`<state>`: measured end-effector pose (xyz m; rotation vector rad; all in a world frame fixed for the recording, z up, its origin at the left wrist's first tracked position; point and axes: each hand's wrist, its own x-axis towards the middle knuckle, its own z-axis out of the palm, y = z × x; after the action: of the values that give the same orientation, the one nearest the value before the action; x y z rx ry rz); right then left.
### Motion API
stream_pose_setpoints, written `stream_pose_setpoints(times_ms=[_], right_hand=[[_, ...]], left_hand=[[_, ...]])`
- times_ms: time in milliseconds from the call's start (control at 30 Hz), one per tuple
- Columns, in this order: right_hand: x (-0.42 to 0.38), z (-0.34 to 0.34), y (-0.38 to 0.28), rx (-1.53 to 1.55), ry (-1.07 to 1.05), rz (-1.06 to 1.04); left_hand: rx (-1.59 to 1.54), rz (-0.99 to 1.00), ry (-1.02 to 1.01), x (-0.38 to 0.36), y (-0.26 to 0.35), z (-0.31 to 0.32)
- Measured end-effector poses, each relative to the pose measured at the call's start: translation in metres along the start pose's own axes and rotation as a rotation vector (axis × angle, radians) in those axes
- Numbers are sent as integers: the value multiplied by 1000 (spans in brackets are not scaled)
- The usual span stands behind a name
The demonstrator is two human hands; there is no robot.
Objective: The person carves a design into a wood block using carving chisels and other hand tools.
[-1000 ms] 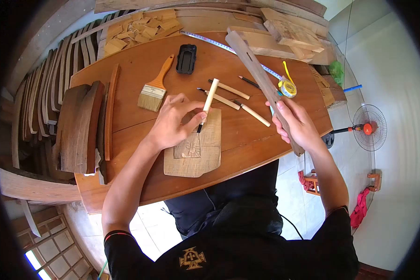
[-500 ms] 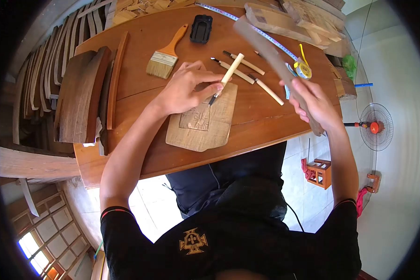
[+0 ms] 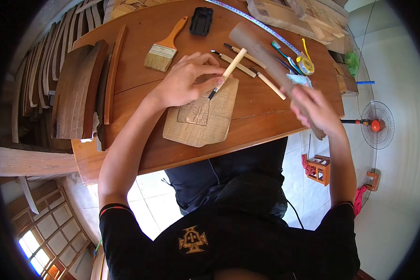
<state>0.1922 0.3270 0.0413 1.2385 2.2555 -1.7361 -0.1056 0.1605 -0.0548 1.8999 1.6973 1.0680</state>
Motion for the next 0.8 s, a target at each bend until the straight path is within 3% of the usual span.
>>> stream_pose_setpoints(times_ms=[67,167,300,433,467,567,600,800], right_hand=[[2,-5,9,-94,-57,-4],[2,5,0,120,158,-71],[0,-2,7,-63,-58,7],[0,5,5,127,176,-111],[-1,2,9,50,74,-24],[-5,1,10,-10,24,25],[-6,2,8,87,108,-15],[-7,0,12,51,92,-18]], left_hand=[[5,14,3,2,-2,1],[10,15,10,0,-3,1],[5,-1,-31,2,0,-2],[-5,0,-10,0,2,-1],[-3,14,-16,0,0,0],[4,46,-19,1,-4,1],[2,40,-17,1,-2,1],[-8,42,-31,1,-1,-2]])
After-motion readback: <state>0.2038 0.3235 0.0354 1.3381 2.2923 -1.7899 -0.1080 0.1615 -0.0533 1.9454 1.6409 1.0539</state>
